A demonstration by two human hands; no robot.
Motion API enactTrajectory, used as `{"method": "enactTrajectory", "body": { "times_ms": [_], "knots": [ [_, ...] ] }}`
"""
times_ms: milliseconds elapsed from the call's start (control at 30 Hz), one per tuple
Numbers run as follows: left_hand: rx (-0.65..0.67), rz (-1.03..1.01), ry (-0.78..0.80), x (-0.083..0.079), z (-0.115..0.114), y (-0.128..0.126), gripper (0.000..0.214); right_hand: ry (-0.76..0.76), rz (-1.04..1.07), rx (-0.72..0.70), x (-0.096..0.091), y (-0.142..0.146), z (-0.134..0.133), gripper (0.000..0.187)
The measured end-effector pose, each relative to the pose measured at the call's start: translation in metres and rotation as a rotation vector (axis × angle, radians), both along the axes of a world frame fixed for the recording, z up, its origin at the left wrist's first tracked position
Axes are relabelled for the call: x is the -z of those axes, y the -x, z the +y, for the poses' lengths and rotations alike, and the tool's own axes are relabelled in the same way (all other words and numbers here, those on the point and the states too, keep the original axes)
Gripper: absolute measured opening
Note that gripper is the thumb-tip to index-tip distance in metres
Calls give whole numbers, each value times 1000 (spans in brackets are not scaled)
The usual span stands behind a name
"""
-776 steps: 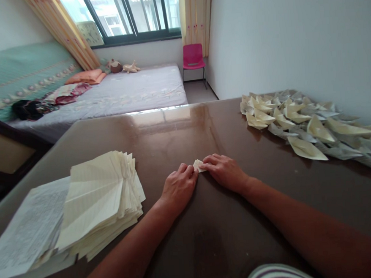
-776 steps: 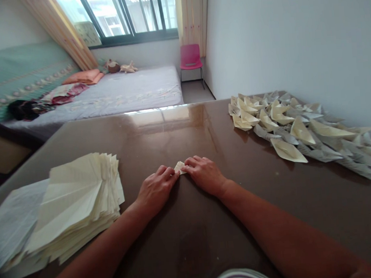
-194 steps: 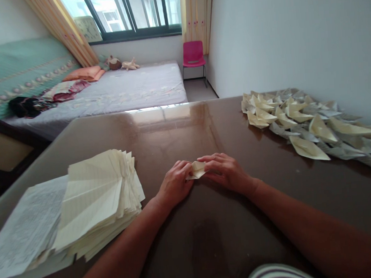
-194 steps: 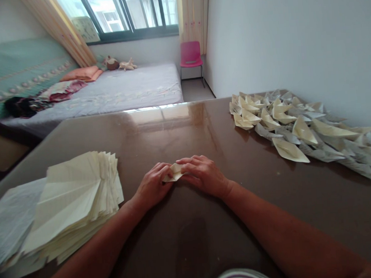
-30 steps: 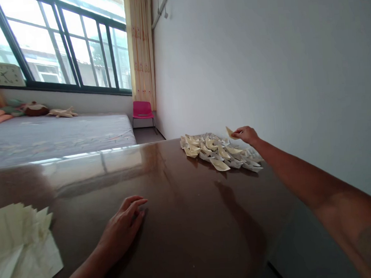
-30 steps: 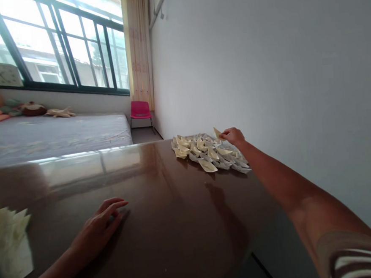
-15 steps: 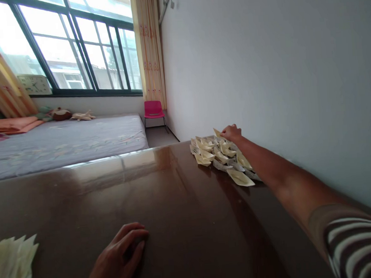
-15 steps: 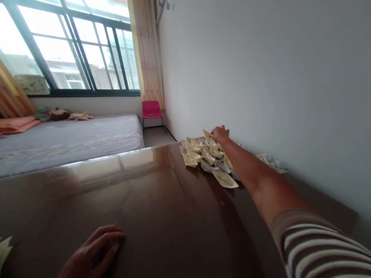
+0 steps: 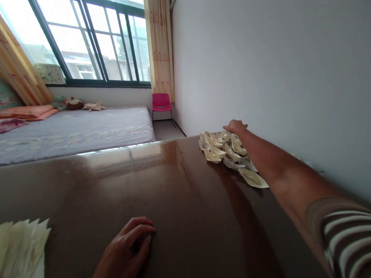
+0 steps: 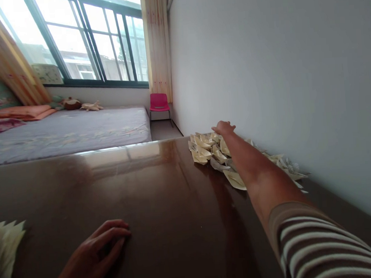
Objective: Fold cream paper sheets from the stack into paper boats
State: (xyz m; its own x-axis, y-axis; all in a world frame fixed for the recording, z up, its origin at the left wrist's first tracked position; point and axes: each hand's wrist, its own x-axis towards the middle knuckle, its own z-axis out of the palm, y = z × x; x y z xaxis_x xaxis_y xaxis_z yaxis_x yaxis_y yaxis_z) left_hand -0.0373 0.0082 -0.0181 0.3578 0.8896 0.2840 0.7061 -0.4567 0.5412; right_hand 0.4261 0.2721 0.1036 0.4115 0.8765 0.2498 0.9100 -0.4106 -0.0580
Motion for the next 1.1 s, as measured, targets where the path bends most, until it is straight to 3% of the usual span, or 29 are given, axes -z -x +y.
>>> {"method": "enactTrajectory", "body": {
  "times_ms": [133,233,300,433,533,633,767,867,933,1033,1100],
  "knots": [
    [20,-15,14,-5,0,-3,24,-77,25,-133,-36,16,-35,39],
    [37,-25,11,-7,-1,-4,24,-81,49,-300,-36,51,-80,37],
    [67,-34,-8,-9,-1,-4,24,-38,80,-470,-19,89,-116,36],
    [116,-36,-67,-10,-4,-5,23,80,166,-896,45,179,-194,28],
    [106,37,-120,-10,-11,-7,25,134,212,-1131,91,227,-241,42],
    [61,98,-103,-9,-19,-11,25,94,126,-1141,120,242,-263,53],
    [76,197,-62,-16,-26,-17,26,87,62,-1109,133,239,-261,54],
    [162,279,6,-36,-28,-12,25,70,47,-1123,133,236,-258,54],
    [214,334,72,-59,-27,6,29,57,50,-1132,133,235,-258,54],
    [207,402,165,-102,-30,61,39,34,67,-1145,135,234,-257,53],
    [87,461,223,-128,-38,108,49,18,80,-1152,137,233,-256,52]
  ]
}}
